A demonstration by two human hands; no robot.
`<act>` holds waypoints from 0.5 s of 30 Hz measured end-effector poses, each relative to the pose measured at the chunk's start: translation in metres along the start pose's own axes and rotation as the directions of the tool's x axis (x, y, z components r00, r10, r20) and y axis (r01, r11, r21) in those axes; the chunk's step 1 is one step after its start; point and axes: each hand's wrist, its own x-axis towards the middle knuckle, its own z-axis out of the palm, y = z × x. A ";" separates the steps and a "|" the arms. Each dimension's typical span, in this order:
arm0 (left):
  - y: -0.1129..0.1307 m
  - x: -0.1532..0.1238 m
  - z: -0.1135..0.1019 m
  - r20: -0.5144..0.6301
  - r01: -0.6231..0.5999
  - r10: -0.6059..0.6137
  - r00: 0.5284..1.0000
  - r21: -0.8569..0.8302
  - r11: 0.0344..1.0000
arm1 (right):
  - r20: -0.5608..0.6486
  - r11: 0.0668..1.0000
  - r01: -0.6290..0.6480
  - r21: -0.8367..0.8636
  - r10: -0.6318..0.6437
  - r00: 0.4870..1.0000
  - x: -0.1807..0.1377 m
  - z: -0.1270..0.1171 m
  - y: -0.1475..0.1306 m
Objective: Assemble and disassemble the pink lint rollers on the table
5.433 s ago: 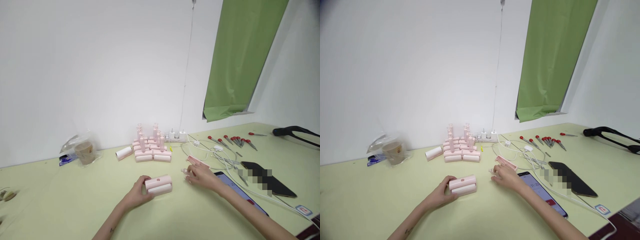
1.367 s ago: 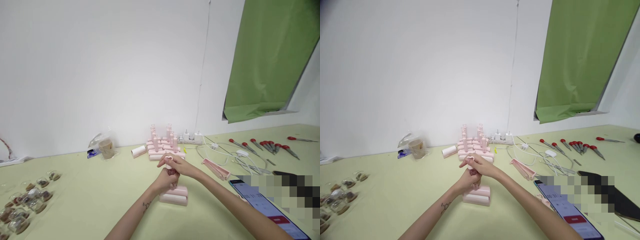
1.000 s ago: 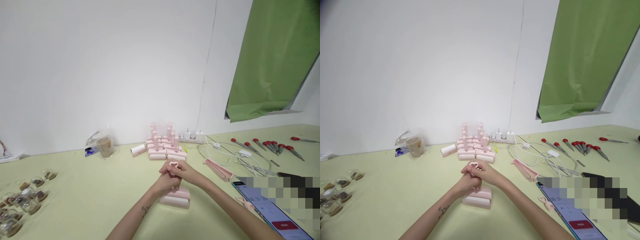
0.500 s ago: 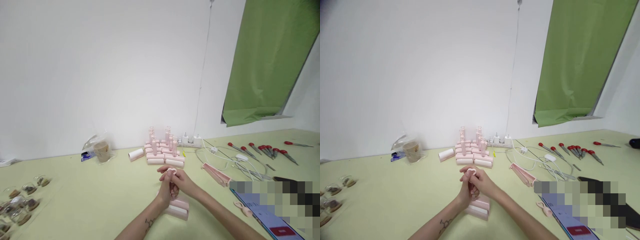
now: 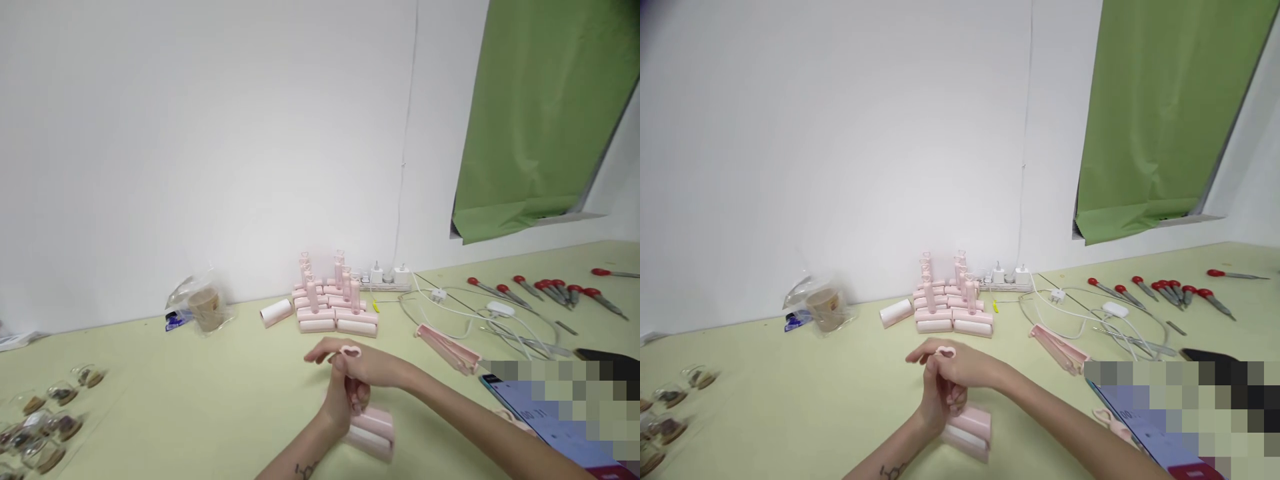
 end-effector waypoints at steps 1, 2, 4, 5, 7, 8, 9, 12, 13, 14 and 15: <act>0.000 -0.001 0.001 -0.014 0.017 -0.017 1.000 0.009 1.000 | 0.029 0.999 -0.036 0.035 0.035 0.999 -0.002 0.002 0.000; -0.001 -0.002 0.002 -0.024 0.036 -0.036 0.999 0.018 0.999 | 0.045 0.996 -0.050 0.067 0.047 0.998 -0.004 0.004 0.000; -0.003 -0.002 0.002 -0.040 0.071 -0.070 0.997 0.032 0.997 | 0.049 0.991 -0.052 0.120 0.047 0.998 -0.007 0.006 0.003; -0.005 -0.002 0.002 -0.044 0.083 -0.081 0.996 0.041 0.996 | 0.059 0.988 -0.063 0.138 0.055 0.997 -0.008 0.006 0.004; -0.012 -0.002 -0.002 -0.042 0.088 -0.086 0.995 0.064 0.994 | 0.077 0.990 -0.060 0.130 0.050 0.996 -0.009 0.005 0.006; -0.016 -0.002 -0.004 -0.040 0.091 -0.088 0.995 0.073 0.993 | 0.062 0.995 -0.016 0.096 0.010 0.998 -0.009 0.005 0.006; -0.019 -0.002 -0.007 -0.039 0.095 -0.092 0.995 0.074 0.993 | 0.036 0.998 0.054 0.044 -0.055 0.998 -0.009 0.005 0.006; -0.025 -0.006 -0.012 -0.053 0.093 -0.091 0.994 0.036 0.995 | -0.023 0.966 0.232 -0.113 -0.236 0.972 -0.007 0.005 0.003; -0.025 -0.008 -0.013 -0.066 0.085 -0.083 0.994 0.024 0.996 | -0.018 0.961 0.241 -0.133 -0.246 0.969 -0.006 0.006 0.004; -0.024 -0.009 -0.014 -0.079 0.078 -0.076 0.994 0.018 0.997 | -0.008 0.963 0.232 -0.134 -0.235 0.972 -0.005 0.007 0.005; -0.023 -0.010 -0.013 -0.086 0.073 -0.071 0.994 0.017 0.997 | -0.006 0.971 0.203 -0.122 -0.206 0.979 -0.005 0.007 0.006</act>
